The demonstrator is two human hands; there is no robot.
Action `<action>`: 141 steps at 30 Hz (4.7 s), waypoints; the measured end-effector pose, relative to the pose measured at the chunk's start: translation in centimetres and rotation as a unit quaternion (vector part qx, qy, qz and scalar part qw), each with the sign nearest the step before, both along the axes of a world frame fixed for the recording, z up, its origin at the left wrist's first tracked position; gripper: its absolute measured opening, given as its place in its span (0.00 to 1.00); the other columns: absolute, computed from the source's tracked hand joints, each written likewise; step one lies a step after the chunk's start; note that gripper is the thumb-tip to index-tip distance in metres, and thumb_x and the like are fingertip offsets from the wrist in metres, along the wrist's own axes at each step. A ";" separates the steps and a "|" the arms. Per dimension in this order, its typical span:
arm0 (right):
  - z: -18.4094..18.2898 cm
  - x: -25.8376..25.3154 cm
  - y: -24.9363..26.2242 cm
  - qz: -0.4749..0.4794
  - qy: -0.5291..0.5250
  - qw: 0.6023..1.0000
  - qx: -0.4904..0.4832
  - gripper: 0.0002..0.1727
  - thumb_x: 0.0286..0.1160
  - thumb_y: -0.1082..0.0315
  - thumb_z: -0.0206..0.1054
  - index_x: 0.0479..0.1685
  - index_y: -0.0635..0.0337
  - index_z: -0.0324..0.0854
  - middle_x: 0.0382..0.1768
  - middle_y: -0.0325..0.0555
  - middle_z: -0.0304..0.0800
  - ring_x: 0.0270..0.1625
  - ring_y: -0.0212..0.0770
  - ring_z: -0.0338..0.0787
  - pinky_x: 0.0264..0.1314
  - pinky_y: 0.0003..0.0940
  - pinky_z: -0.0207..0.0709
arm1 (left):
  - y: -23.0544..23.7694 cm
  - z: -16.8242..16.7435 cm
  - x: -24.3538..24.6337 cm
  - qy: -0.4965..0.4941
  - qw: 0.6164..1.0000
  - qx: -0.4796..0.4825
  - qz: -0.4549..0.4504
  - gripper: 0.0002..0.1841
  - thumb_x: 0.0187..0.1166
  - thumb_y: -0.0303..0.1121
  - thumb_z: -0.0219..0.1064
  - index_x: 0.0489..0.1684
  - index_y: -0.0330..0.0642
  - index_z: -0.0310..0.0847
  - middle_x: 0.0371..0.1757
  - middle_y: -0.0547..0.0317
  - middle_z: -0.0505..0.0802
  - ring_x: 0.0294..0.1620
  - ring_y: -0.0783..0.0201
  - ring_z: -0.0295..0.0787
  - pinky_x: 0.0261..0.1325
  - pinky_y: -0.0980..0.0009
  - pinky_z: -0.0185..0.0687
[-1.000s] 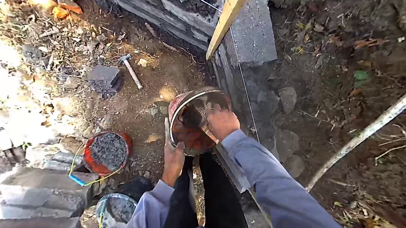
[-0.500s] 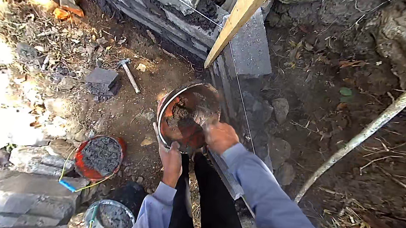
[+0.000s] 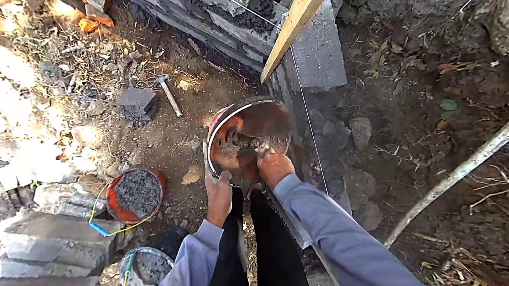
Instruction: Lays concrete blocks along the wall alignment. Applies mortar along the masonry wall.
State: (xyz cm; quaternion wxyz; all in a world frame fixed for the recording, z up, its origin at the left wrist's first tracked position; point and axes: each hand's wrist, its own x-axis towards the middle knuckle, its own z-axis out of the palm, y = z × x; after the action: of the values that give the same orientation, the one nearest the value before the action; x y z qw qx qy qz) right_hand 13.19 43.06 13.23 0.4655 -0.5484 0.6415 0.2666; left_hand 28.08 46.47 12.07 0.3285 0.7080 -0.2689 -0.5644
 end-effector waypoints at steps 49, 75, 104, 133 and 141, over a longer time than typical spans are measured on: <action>-2.5 -16.1 33.7 -0.606 -0.079 0.770 -0.182 0.21 0.87 0.54 0.56 0.57 0.61 0.87 0.33 0.45 0.88 0.34 0.37 0.85 0.44 0.40 0.81 | 13.7 -7.1 -3.1 -0.048 0.942 0.216 -0.251 0.38 0.78 0.19 0.56 0.92 0.42 0.48 0.79 0.41 0.75 0.69 0.56 0.80 0.66 0.59 0.82; -11.2 -23.4 29.8 -0.397 0.040 0.917 -0.005 0.33 0.95 0.45 0.42 0.57 0.64 0.86 0.55 0.67 0.91 0.65 0.66 0.88 0.67 0.71 0.76 | 14.8 -11.3 -5.5 -0.008 0.947 0.215 -0.240 0.41 0.77 0.16 0.58 0.94 0.41 0.45 0.83 0.41 0.72 0.73 0.54 0.78 0.69 0.58 0.81; -5.4 -5.0 7.4 -0.036 -0.053 0.993 -0.098 0.27 0.85 0.62 0.62 0.83 0.56 0.72 0.70 0.65 0.82 0.61 0.70 0.88 0.55 0.68 0.82 | 3.1 -1.4 0.4 -0.059 0.972 0.075 -0.214 0.42 0.72 0.21 0.59 0.93 0.37 0.47 0.83 0.39 0.71 0.77 0.58 0.76 0.75 0.63 0.77; -0.1 -13.1 23.1 -0.590 -0.278 0.723 -0.229 0.27 0.81 0.50 0.60 0.66 0.61 0.83 0.32 0.34 0.88 0.24 0.25 0.79 0.26 0.26 0.78 | 4.8 -0.4 4.0 -0.168 0.971 0.053 -0.163 0.40 0.75 0.24 0.62 0.89 0.36 0.45 0.79 0.40 0.73 0.72 0.62 0.80 0.70 0.63 0.81; -5.2 -17.5 17.0 -0.400 0.152 0.864 -0.265 0.32 0.82 0.53 0.64 0.74 0.71 0.75 0.50 0.69 0.92 0.54 0.68 0.93 0.60 0.67 0.81 | 5.6 1.9 8.5 -0.283 0.949 0.086 -0.108 0.32 0.76 0.24 0.64 0.78 0.23 0.53 0.61 0.32 0.80 0.55 0.59 0.83 0.59 0.62 0.82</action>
State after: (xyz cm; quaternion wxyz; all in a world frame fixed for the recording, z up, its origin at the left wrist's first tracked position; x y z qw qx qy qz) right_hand -4.35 60.10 8.07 0.2664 -0.3006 0.9148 -0.0423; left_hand 36.57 52.06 13.99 0.1143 0.8310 -0.3760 -0.3937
